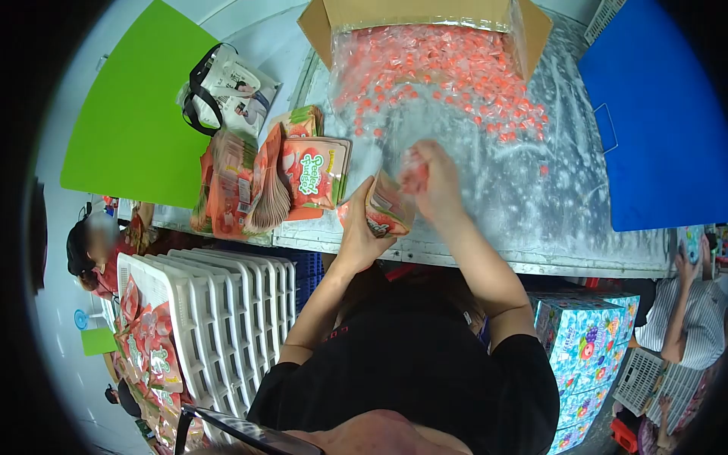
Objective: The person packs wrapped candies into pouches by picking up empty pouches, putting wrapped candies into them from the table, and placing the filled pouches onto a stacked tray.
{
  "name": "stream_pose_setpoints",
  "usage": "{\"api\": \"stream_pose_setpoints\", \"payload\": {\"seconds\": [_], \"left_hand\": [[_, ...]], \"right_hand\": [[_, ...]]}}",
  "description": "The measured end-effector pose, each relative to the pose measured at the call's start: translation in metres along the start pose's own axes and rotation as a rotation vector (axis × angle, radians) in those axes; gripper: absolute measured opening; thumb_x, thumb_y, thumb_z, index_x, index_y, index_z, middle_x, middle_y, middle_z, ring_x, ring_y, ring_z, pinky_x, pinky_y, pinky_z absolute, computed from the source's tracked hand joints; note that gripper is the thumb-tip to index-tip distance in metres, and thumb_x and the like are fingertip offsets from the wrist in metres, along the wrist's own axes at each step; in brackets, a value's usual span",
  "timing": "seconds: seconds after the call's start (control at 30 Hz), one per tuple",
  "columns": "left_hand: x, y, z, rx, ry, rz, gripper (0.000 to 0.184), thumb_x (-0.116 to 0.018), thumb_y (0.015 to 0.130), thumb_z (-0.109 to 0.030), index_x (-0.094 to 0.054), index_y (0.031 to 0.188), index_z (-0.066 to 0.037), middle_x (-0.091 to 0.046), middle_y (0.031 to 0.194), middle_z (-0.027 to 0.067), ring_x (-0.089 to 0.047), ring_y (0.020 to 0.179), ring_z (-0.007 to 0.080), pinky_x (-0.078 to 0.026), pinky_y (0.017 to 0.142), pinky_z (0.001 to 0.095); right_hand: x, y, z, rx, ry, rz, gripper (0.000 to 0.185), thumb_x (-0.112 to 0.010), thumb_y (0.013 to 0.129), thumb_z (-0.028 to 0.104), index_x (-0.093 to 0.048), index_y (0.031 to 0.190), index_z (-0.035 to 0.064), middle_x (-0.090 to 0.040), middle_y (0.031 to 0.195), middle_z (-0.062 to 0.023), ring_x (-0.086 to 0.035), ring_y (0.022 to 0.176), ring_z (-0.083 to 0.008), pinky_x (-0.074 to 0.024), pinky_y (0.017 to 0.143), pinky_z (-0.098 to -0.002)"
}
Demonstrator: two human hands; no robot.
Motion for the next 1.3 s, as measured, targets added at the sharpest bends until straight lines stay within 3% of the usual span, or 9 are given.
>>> {"api": "stream_pose_setpoints", "payload": {"seconds": [0.07, 0.17, 0.6, 0.73, 0.83, 0.9, 1.0, 1.13, 1.3], "left_hand": [[0.001, 0.001, -0.003, -0.018, -0.036, -0.011, 0.109, -0.087, 0.057, -0.003, -0.029, 0.149, -0.003, -0.044, 0.142, 0.0222, -0.042, 0.133, 0.0417, -0.037, 0.111, 0.0468], [0.001, -0.002, -0.001, 0.027, -0.031, -0.006, 0.109, -0.087, 0.057, -0.003, -0.029, 0.149, -0.004, -0.043, 0.142, 0.0222, -0.041, 0.134, 0.0413, -0.036, 0.111, 0.0468], [-0.017, -0.002, 0.0, -0.014, -0.182, 0.016, 0.112, -0.089, 0.058, -0.006, -0.026, 0.15, -0.002, -0.041, 0.143, 0.0208, -0.044, 0.133, 0.0358, -0.041, 0.107, 0.0442], [-0.003, -0.016, 0.022, 0.007, -0.355, -0.09, 0.094, -0.084, 0.067, -0.002, -0.031, 0.145, -0.001, -0.048, 0.136, 0.0161, -0.05, 0.126, 0.0272, -0.042, 0.105, 0.0391], [0.01, -0.019, 0.025, 0.079, -0.429, -0.148, 0.085, -0.081, 0.071, -0.001, -0.034, 0.141, -0.001, -0.049, 0.132, 0.0142, -0.051, 0.123, 0.0253, -0.042, 0.105, 0.0383], [0.016, -0.02, 0.02, 0.064, -0.482, -0.169, 0.082, -0.08, 0.072, 0.0, -0.035, 0.139, -0.002, -0.05, 0.132, 0.0134, -0.051, 0.122, 0.0242, -0.042, 0.105, 0.0377], [0.022, -0.025, 0.019, 0.122, -0.514, -0.167, 0.082, -0.079, 0.071, 0.002, -0.034, 0.14, -0.002, -0.05, 0.13, 0.0127, -0.051, 0.122, 0.023, -0.042, 0.105, 0.0381], [0.02, -0.033, 0.038, 0.224, -0.537, -0.136, 0.082, -0.078, 0.071, 0.002, -0.034, 0.141, -0.002, -0.05, 0.129, 0.0118, -0.052, 0.12, 0.0229, -0.042, 0.105, 0.0381], [0.023, -0.034, 0.033, 0.194, -0.57, -0.117, 0.082, -0.078, 0.072, 0.003, -0.034, 0.142, -0.002, -0.051, 0.128, 0.0113, -0.052, 0.119, 0.0219, -0.042, 0.104, 0.0374]], "right_hand": [[-0.013, -0.006, 0.004, 0.365, -0.273, -0.07, 0.016, -0.054, 0.101, 0.018, -0.06, 0.096, 0.0042, -0.063, 0.086, -0.0034, -0.061, 0.081, -0.0126, -0.0494, 0.075, -0.0283], [-0.026, -0.018, 0.008, 0.465, -0.633, 0.034, 0.017, -0.05, 0.102, 0.015, -0.06, 0.099, 0.0015, -0.064, 0.097, -0.0064, -0.06, 0.091, -0.0124, -0.0475, 0.085, -0.0285], [-0.056, -0.037, 0.02, 0.436, -0.793, 0.108, 0.032, -0.043, 0.106, 0.024, -0.062, 0.111, -0.0011, -0.061, 0.117, -0.0086, -0.054, 0.115, -0.0172, -0.04, 0.103, -0.0333], [-0.019, -0.001, 0.079, 0.935, -1.618, -0.1, 0.035, -0.05, 0.102, 0.033, -0.063, 0.12, 0.0061, -0.06, 0.125, -0.0129, -0.055, 0.12, -0.0326, -0.0379, 0.107, -0.0385], [0.078, 0.062, 0.116, 0.928, -1.907, -0.398, 0.041, -0.054, 0.098, 0.043, -0.063, 0.127, 0.0168, -0.055, 0.136, -0.0112, -0.05, 0.128, -0.0346, -0.0331, 0.112, -0.0497], [0.127, 0.082, 0.131, 0.53, -2.273, -0.714, 0.047, -0.053, 0.095, 0.052, -0.062, 0.131, 0.0236, -0.046, 0.149, -0.0095, -0.04, 0.139, -0.0323, -0.0228, 0.114, -0.0623], [0.154, 0.087, 0.097, 0.43, -2.393, -0.435, 0.05, -0.049, 0.096, 0.056, -0.056, 0.138, 0.0301, -0.038, 0.156, -0.0075, -0.029, 0.146, -0.0318, -0.0117, 0.115, -0.0686], [0.142, 0.057, 0.058, 0.296, -2.199, -0.284, 0.057, -0.04, 0.099, 0.059, -0.047, 0.147, 0.0293, -0.035, 0.159, -0.0057, -0.025, 0.149, -0.0322, -0.0087, 0.117, -0.064], [0.15, 0.02, 0.072, 0.399, -0.835, -0.191, 0.069, -0.022, 0.104, 0.058, -0.037, 0.153, 0.0124, -0.031, 0.161, -0.0104, -0.022, 0.151, -0.03, -0.013, 0.122, -0.0449]]}}
Point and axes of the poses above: each hand's wrist, its own y-axis towards the middle knuckle, its own x-axis out of the back of the hand, z = x × y, the point moved 7 cm from there along y, towards the middle knuckle
